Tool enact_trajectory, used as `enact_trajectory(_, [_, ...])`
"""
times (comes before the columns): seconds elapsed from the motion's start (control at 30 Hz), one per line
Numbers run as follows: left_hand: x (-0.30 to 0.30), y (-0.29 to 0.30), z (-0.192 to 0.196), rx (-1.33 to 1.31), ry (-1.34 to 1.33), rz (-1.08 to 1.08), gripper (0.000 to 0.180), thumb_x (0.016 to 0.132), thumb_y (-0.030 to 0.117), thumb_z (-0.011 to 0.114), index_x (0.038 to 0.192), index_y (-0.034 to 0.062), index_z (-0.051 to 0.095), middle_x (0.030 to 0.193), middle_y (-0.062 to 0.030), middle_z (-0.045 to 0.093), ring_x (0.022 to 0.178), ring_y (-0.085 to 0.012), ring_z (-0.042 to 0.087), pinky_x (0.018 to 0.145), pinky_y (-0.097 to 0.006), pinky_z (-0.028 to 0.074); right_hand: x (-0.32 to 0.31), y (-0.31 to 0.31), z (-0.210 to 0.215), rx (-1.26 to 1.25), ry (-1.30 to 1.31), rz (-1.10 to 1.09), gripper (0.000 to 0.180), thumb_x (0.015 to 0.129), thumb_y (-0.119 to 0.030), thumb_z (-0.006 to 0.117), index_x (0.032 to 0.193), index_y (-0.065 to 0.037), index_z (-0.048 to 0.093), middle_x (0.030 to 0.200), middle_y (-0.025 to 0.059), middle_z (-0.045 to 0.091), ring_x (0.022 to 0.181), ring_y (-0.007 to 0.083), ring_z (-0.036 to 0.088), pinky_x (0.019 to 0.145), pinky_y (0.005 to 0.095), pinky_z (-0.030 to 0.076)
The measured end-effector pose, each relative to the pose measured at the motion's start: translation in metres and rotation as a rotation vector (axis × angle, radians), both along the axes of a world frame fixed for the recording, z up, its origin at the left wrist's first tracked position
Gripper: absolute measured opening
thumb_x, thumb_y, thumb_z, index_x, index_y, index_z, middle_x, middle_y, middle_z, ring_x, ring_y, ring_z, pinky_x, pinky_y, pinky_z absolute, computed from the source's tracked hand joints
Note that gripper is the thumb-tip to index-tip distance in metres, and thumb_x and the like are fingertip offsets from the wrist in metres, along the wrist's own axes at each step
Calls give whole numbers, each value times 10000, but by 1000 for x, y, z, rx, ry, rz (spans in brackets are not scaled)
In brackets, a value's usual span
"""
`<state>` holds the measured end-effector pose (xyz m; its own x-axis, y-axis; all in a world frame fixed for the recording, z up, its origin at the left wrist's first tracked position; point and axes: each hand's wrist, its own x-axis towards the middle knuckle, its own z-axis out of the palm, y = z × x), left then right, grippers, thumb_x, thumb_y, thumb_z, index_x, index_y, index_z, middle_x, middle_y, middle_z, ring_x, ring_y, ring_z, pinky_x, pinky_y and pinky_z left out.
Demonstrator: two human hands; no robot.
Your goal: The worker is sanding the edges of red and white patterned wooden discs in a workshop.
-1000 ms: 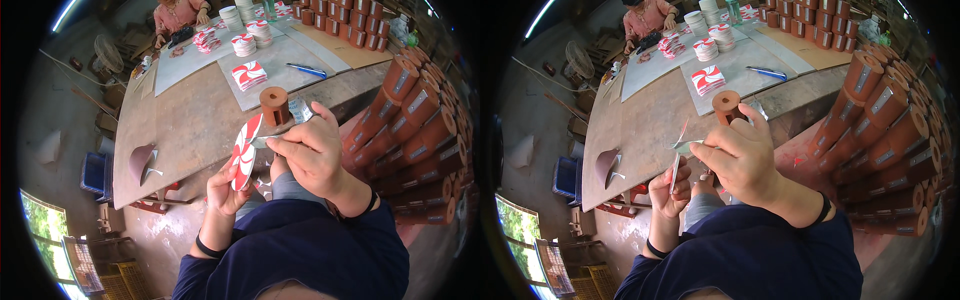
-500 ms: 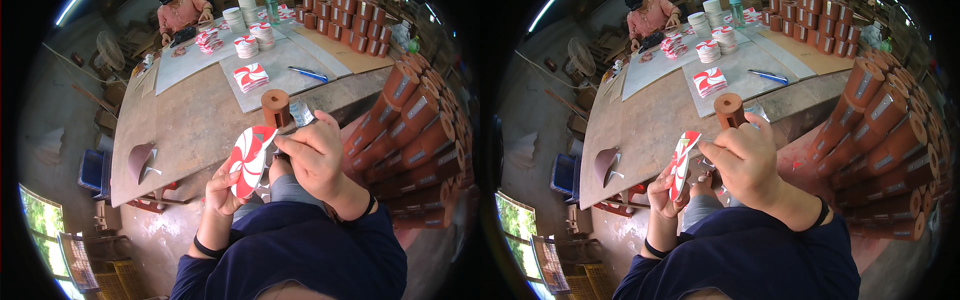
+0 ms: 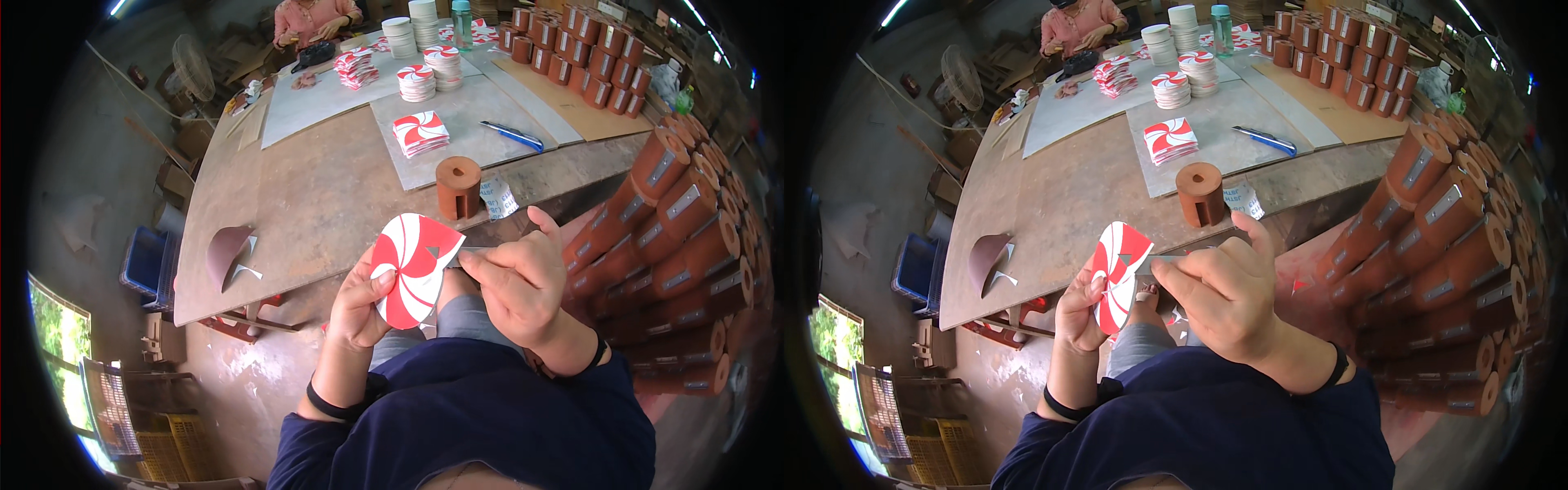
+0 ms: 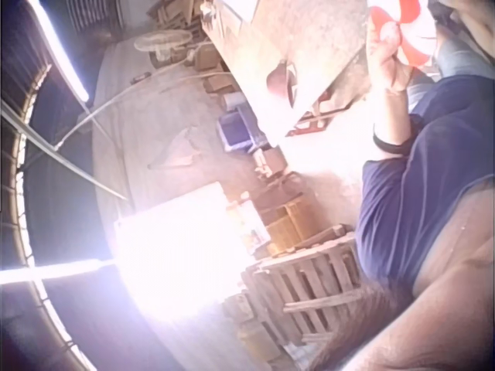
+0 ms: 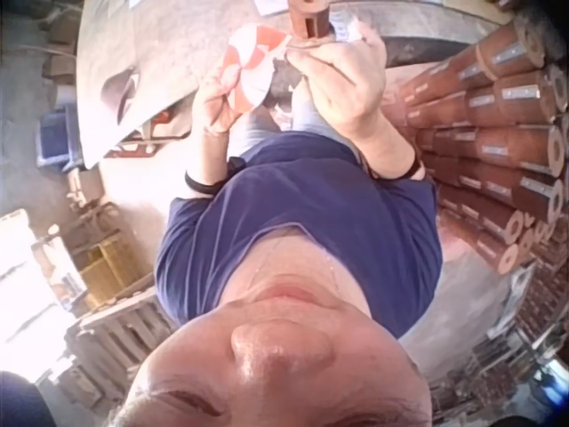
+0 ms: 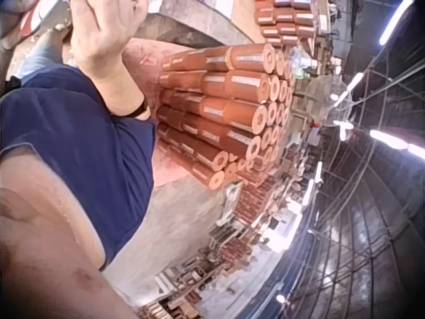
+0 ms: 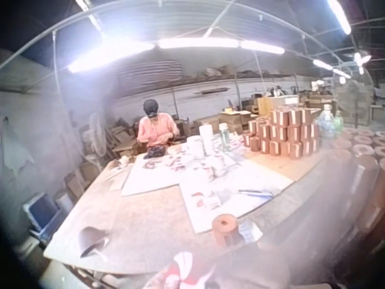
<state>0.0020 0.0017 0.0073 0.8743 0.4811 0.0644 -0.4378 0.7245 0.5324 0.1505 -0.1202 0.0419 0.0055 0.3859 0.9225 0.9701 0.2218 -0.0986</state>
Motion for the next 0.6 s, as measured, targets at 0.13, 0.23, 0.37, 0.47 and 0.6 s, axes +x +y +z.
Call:
enact_trajectory(0.13, [2, -3, 2, -52, 5, -16, 399, 765, 0, 538, 1142, -20, 407, 1088, -157, 517, 1000, -239, 526, 870, -361, 439, 1, 1, -3, 26, -18, -12, 189, 600, -59, 615, 785, -82, 644, 661, -40, 481, 548, 111, 412, 882, 407, 319])
enact_trajectory(0.23, [3, -1, -6, 16, 52, -7, 371, 766, -6, 530, 1120, -18, 420, 1081, -154, 520, 991, -236, 531, 864, -360, 442, 2, 3, -5, 38, -30, -22, 200, 592, -49, 609, 787, -78, 643, 663, -36, 482, 545, 114, 406, 879, 406, 322])
enact_trajectory(0.37, [0, -3, -6, 28, 78, -8, 358, 765, -10, 526, 1108, -19, 424, 1077, -153, 522, 990, -236, 532, 866, -359, 439, 4, 1, -4, 23, -13, 5, 218, 576, -36, 601, 786, -74, 642, 651, -33, 480, 542, 116, 401, 871, 402, 329])
enact_trajectory(0.47, [2, -5, -5, 113, 110, 71, 484, 745, 74, 546, 1169, -57, 352, 1038, -214, 529, 903, -290, 573, 807, -381, 474, 4, -1, -3, 14, -2, 23, 207, 583, -36, 607, 783, -73, 644, 638, -33, 478, 532, 113, 398, 861, 402, 337])
enact_trajectory(0.6, [0, -5, -1, 34, 67, 8, 379, 757, -15, 530, 1119, -18, 415, 1074, -148, 525, 987, -230, 535, 861, -357, 439, 1, -5, -3, 37, -10, 24, 192, 596, -44, 616, 784, -72, 647, 635, -34, 482, 523, 110, 395, 863, 399, 342])
